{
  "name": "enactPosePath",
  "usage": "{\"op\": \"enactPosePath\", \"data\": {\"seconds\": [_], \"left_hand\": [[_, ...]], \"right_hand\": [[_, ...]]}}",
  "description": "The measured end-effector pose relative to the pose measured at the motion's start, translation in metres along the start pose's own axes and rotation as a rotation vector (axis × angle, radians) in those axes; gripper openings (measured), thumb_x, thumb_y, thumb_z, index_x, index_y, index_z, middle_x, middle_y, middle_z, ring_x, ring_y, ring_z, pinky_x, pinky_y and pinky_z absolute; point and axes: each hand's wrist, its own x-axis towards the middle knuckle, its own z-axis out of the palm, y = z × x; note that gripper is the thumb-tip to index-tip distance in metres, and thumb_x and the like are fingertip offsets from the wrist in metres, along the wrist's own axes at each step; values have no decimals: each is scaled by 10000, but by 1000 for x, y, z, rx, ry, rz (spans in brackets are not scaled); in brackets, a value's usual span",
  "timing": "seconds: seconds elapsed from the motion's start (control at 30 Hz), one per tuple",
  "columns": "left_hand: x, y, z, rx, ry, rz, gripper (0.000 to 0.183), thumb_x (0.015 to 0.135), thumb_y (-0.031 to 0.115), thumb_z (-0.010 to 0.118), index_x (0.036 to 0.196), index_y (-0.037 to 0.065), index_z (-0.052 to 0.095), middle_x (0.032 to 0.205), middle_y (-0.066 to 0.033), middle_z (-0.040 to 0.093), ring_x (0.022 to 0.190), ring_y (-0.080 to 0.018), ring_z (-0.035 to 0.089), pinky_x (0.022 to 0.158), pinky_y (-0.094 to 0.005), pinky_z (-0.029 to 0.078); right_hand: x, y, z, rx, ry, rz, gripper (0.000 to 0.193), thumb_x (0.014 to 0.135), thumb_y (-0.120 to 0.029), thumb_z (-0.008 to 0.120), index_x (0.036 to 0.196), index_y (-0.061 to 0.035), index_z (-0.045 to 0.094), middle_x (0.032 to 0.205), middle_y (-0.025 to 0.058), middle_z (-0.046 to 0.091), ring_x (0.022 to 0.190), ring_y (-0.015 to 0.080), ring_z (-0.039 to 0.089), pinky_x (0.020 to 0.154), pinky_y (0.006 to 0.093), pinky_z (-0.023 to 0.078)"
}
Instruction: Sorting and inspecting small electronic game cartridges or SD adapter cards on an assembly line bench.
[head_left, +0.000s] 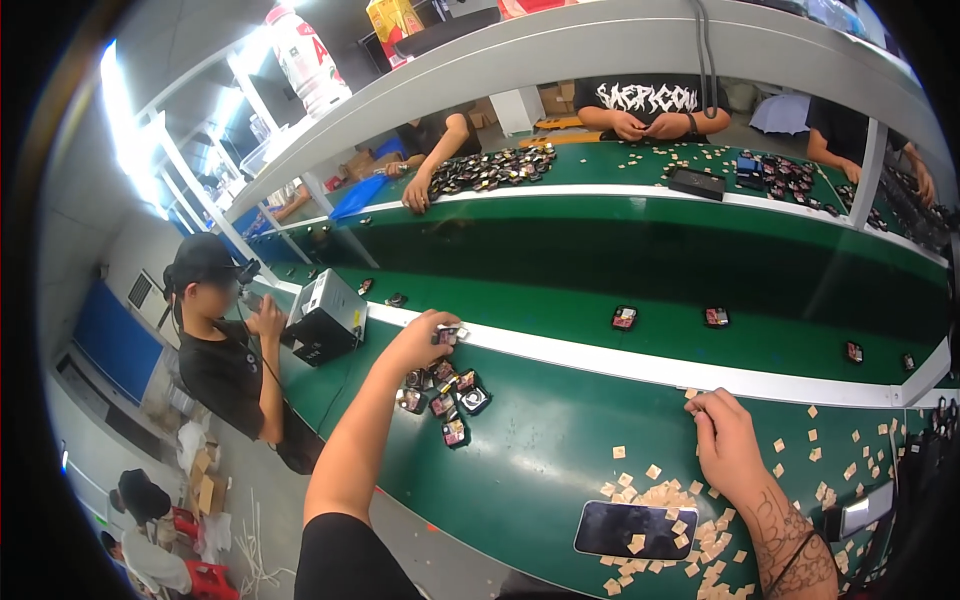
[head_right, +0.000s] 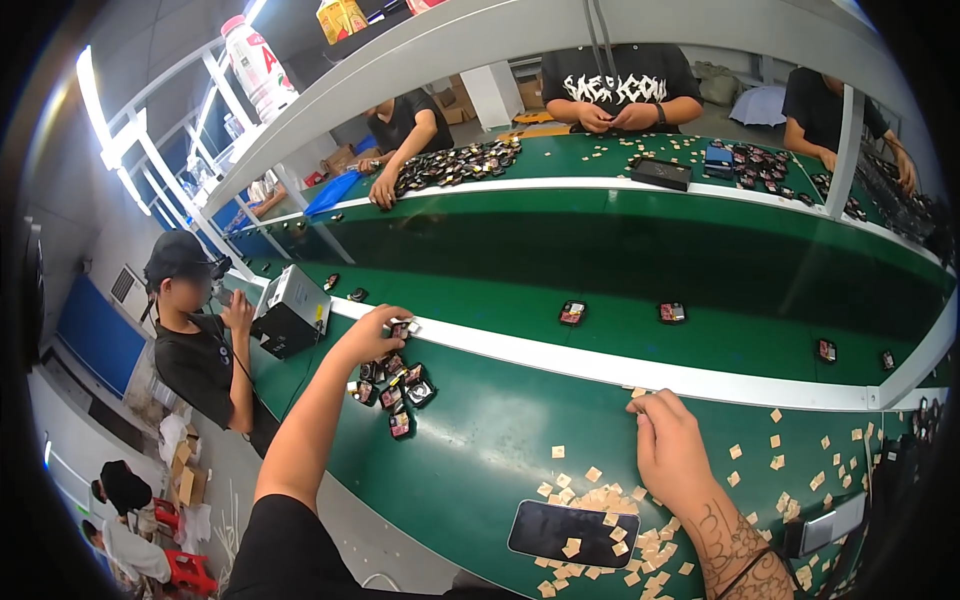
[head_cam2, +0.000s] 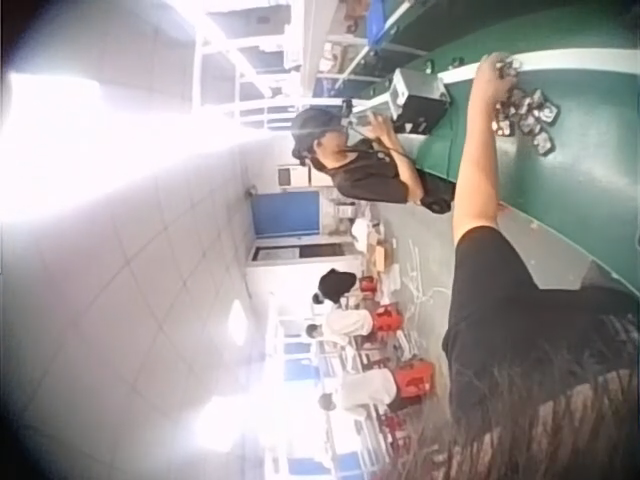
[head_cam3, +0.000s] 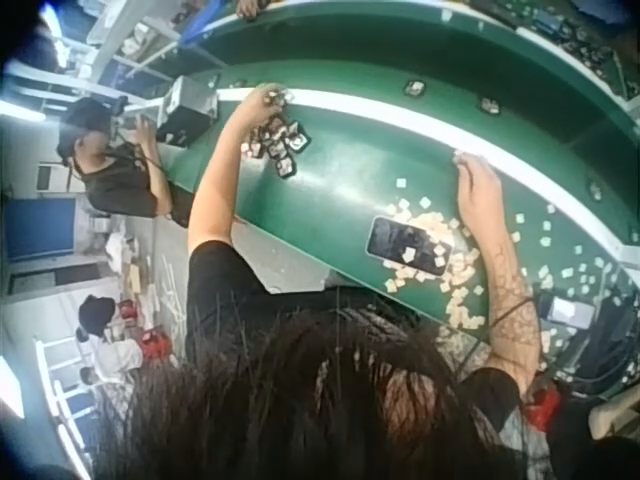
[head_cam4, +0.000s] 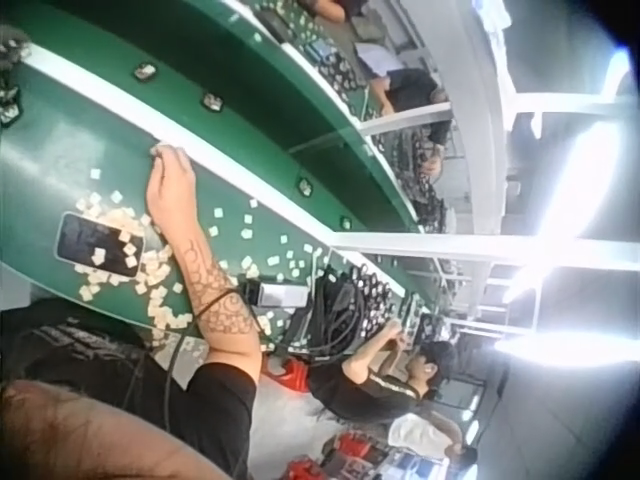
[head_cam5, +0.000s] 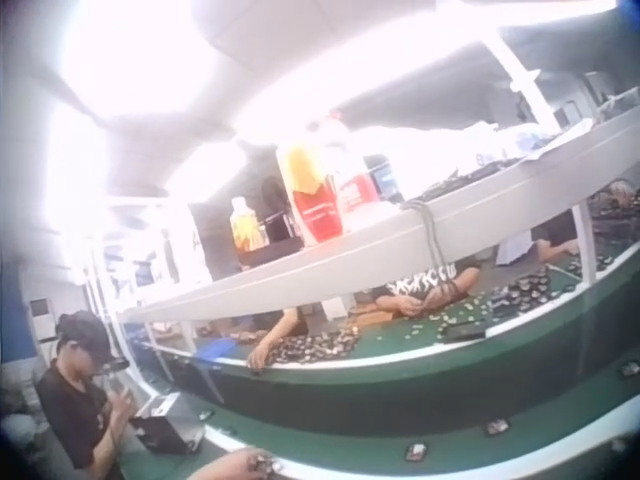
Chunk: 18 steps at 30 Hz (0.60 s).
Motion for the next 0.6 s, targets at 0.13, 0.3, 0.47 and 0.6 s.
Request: {"op": "enactPosePath", "data": {"seconds": [0.13,0.3,0.47,0.6], "left_hand": [[16,30,9,-187,73,104,474,831,22,828,1286,3,698,1175,-165,746,1072,-314,718,983,-406,561],[-16,182,54,-320,-67,482,482,840,59,812,1305,54,690,1167,-142,739,1046,-293,724,957,-418,577],[-48,260,95,-454,-103,757,583,853,107,846,1392,65,630,1165,-119,687,1117,-336,633,956,-432,557],[-54,267,103,-490,-140,759,585,875,96,813,1412,52,584,1211,-121,655,1157,-338,602,983,-425,547]], "right_hand": [[-2,-12,-3,-30,-5,-17,198,1004,-1,604,1165,-27,716,1035,161,664,896,354,691,794,410,554],[-5,-15,-4,-40,-151,-69,234,974,-15,658,1190,-47,742,980,143,639,869,330,675,786,405,553],[-6,-32,-7,-208,-306,-114,180,941,-38,710,1116,-55,752,962,102,650,773,321,684,693,401,569],[-7,-35,-7,-486,-287,-172,167,872,-60,731,1034,-61,690,933,84,599,771,289,704,658,397,594]]}}
